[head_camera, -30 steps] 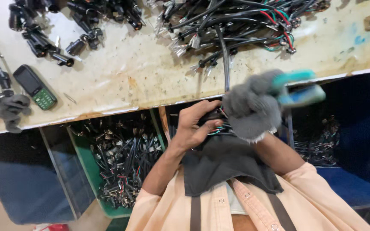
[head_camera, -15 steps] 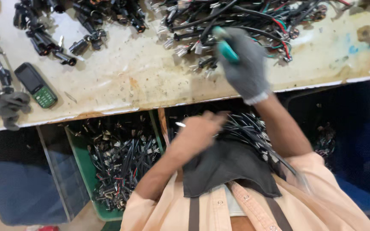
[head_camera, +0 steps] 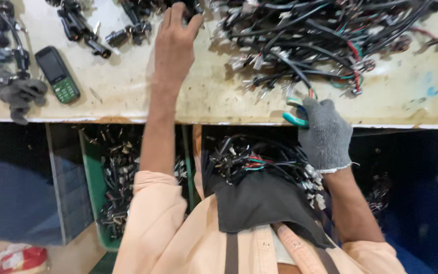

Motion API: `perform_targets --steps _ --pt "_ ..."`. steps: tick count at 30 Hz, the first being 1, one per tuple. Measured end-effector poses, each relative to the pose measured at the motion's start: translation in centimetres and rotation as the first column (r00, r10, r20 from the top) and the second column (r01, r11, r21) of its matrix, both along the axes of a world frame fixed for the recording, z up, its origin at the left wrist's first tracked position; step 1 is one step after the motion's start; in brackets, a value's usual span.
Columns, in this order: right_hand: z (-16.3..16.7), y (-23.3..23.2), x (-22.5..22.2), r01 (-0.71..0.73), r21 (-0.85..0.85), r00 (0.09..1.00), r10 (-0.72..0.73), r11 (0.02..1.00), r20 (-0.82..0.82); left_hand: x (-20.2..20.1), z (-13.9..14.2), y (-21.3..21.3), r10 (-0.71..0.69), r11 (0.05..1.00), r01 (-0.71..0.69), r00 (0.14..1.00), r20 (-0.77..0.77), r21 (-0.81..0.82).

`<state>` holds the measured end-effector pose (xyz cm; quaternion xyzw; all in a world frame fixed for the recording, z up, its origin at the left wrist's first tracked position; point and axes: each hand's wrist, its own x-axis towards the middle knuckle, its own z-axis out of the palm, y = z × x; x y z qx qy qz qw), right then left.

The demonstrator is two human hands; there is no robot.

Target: The person repeatedly picks up black cylindrical components and wire harnesses from a workbench, aligns the component with the harness, and presses them together. The person uses a pair of pliers to assist with the connection. The assembled units are placed into a green bin below the workbench.

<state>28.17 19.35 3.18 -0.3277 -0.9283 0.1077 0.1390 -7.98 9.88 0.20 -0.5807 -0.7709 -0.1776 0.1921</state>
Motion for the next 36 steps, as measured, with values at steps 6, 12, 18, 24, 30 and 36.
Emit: perform_targets --steps 6,12,18,24,30,36 --pt "-0.1 2.7 -0.2 -0.007 -0.181 0.998 -0.003 0.983 -0.056 -0.2 0.7 -1.3 -0.265 0.964 0.228 0.879 0.396 0.138" --pt "-0.2 3.2 0.3 -0.082 -0.174 0.985 0.054 0.981 -0.163 -2.5 1.1 -0.6 -0.212 0.976 0.220 0.941 0.263 0.002" --pt "-2.1 1.7 0.8 -0.015 -0.479 0.874 -0.222 0.878 -0.433 5.1 1.2 -1.7 -0.595 0.804 0.011 -0.009 0.804 0.595" --pt "3.3 -2.0 0.9 -0.278 -0.825 0.766 -0.405 0.493 -0.499 17.3 1.0 -5.1 -0.338 0.931 0.051 -0.256 0.906 0.361" --pt "5.0 0.5 -0.3 -0.666 -0.113 0.743 0.641 0.738 -0.191 20.1 2.7 -6.8 -0.257 0.912 0.289 -0.149 0.955 0.290" --pt "3.0 -2.0 -0.6 -0.442 -0.502 0.769 0.026 0.743 -0.638 21.0 3.9 -6.8 -0.243 0.959 0.218 0.296 0.924 0.182"
